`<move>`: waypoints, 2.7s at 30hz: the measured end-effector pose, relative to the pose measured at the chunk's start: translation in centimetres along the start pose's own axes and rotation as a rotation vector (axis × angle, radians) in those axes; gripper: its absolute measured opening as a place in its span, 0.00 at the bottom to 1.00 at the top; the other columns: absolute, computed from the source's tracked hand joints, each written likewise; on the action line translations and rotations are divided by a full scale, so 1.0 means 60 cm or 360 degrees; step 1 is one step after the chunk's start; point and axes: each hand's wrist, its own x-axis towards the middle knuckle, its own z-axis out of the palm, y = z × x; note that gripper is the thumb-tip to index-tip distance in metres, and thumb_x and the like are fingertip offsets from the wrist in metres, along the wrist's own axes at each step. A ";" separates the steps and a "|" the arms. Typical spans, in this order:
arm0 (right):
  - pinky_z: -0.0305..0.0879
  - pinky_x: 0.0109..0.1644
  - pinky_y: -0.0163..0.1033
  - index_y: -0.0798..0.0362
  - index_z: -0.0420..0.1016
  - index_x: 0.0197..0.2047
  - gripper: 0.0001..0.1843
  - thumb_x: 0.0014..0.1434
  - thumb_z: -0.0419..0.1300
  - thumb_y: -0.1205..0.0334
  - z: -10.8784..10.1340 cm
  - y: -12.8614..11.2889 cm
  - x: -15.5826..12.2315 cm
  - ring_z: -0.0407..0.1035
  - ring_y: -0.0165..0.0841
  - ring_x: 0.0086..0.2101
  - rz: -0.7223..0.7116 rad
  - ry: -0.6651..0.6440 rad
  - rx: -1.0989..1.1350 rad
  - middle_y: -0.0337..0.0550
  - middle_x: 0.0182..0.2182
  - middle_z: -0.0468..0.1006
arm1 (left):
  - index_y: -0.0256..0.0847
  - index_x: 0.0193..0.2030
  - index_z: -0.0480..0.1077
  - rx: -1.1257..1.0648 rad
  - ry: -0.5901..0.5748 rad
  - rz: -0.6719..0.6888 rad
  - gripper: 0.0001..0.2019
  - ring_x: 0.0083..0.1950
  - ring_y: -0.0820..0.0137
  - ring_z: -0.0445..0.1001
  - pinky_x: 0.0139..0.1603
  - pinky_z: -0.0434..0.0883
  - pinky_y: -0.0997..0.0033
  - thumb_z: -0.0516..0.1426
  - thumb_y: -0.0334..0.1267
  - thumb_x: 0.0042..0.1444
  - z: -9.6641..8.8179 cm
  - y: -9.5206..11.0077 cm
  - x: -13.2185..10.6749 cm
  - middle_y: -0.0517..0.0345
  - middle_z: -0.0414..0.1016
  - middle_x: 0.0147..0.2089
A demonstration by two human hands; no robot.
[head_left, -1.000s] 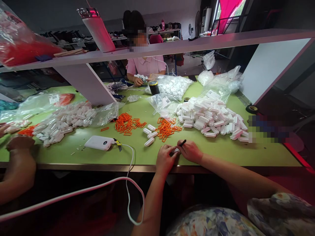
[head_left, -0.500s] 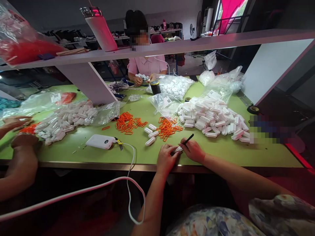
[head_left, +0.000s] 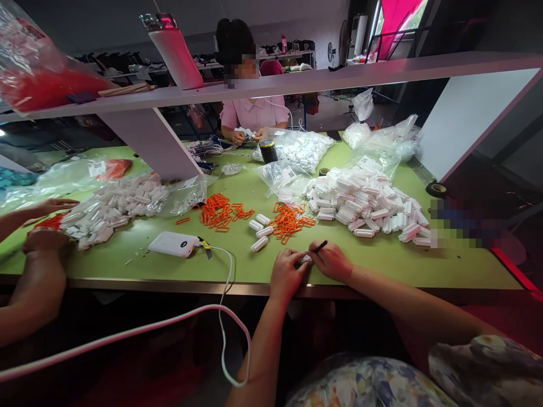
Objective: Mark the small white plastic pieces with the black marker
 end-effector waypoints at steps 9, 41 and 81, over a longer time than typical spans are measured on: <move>0.66 0.38 0.38 0.51 0.72 0.38 0.14 0.75 0.52 0.55 -0.005 0.001 0.003 0.72 0.36 0.31 0.0131 0.0038 0.0173 0.44 0.30 0.79 | 0.47 0.46 0.82 -0.0032 0.0007 -0.0024 0.09 0.48 0.62 0.74 0.54 0.72 0.60 0.68 0.35 0.58 0.000 0.002 0.000 0.56 0.77 0.42; 0.65 0.38 0.38 0.52 0.73 0.39 0.14 0.75 0.53 0.56 -0.001 0.001 0.004 0.74 0.36 0.31 0.0115 0.0042 0.0132 0.45 0.30 0.80 | 0.44 0.46 0.81 0.0026 -0.0002 -0.0012 0.09 0.49 0.61 0.75 0.54 0.72 0.60 0.68 0.34 0.59 0.000 0.003 0.000 0.55 0.78 0.42; 0.75 0.45 0.42 0.48 0.74 0.43 0.16 0.72 0.54 0.46 -0.005 0.018 0.016 0.79 0.38 0.38 0.0430 0.0068 0.0867 0.44 0.37 0.83 | 0.44 0.70 0.66 -0.0088 0.0001 0.0034 0.29 0.45 0.61 0.78 0.54 0.75 0.58 0.62 0.48 0.65 0.000 -0.005 -0.008 0.55 0.80 0.41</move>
